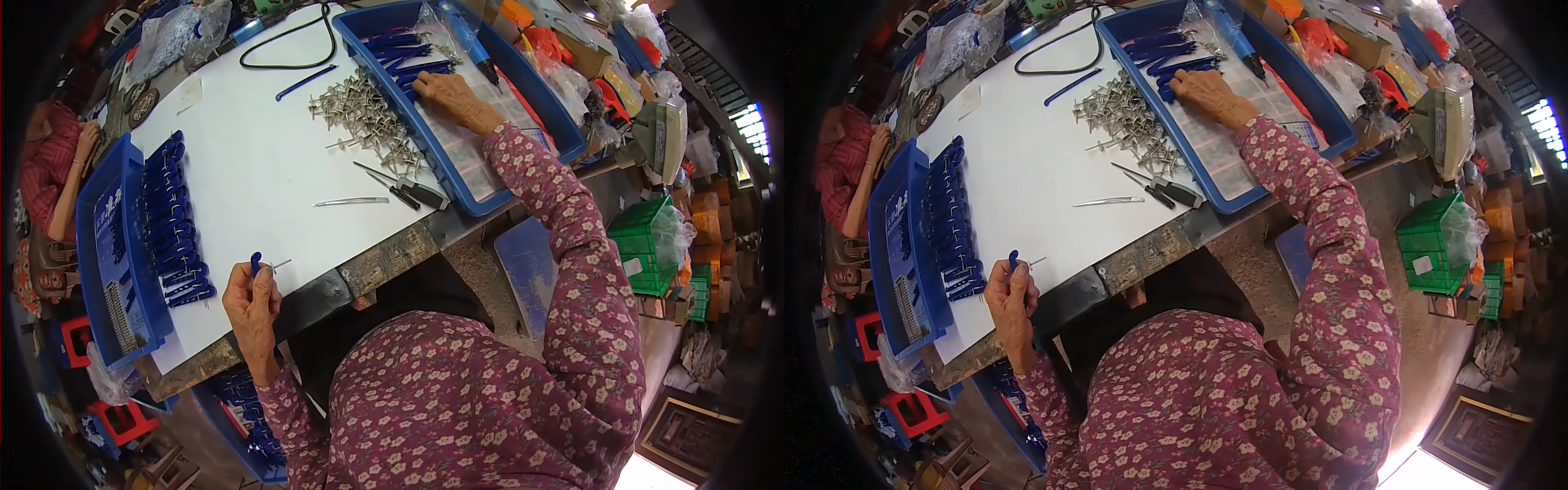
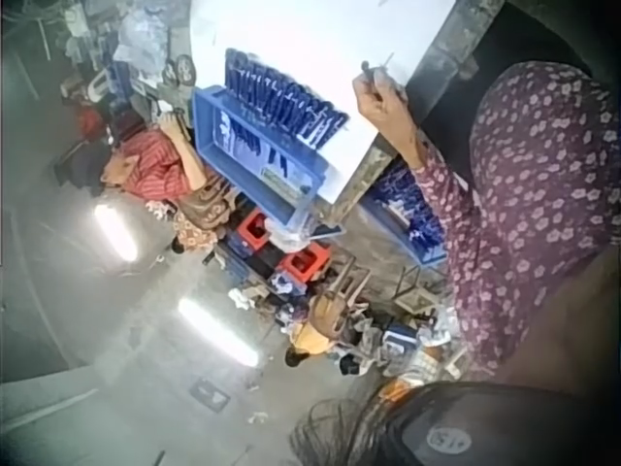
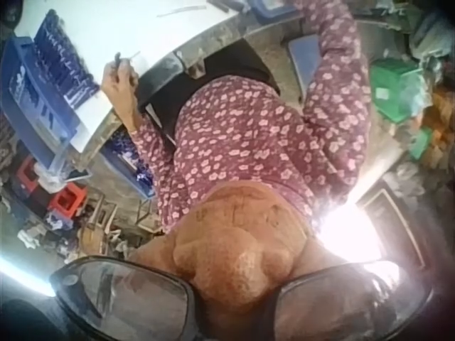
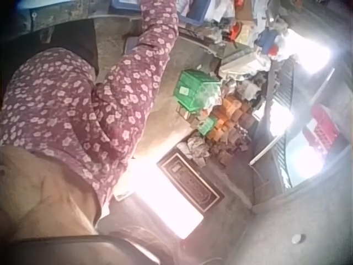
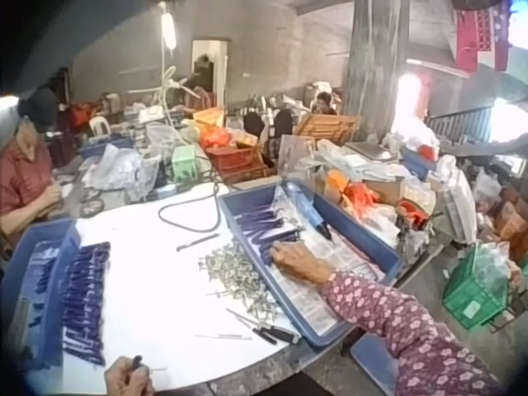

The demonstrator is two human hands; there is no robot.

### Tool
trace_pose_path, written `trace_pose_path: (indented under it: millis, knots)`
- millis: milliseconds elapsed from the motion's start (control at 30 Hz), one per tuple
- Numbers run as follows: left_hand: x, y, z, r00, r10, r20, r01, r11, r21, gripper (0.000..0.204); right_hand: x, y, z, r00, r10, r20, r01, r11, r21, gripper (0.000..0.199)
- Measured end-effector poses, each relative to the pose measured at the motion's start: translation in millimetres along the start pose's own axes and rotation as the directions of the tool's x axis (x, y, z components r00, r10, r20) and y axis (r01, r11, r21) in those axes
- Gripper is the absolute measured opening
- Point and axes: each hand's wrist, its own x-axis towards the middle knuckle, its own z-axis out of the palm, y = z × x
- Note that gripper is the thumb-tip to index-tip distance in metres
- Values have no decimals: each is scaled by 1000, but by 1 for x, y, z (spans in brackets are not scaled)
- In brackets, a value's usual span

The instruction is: Manually assembling small blue plastic components with metal clips at a workstation.

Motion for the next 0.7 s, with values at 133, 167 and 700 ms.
trace_pose_path:
  millis: [133,167,700]
  knots:
    - [-2,2,0,1000,19,9,-17,994,-110,14,0,1,-4,997,-81,-9,81,996,-24,16]
    - [-4,4,0,1000,9,1,-8,988,-157,14,0,1,-6,996,-88,-10,87,996,-24,16]
    - [-13,20,7,992,36,118,29,862,-506,26,-8,-106,-158,821,555,134,-167,8,986,16]
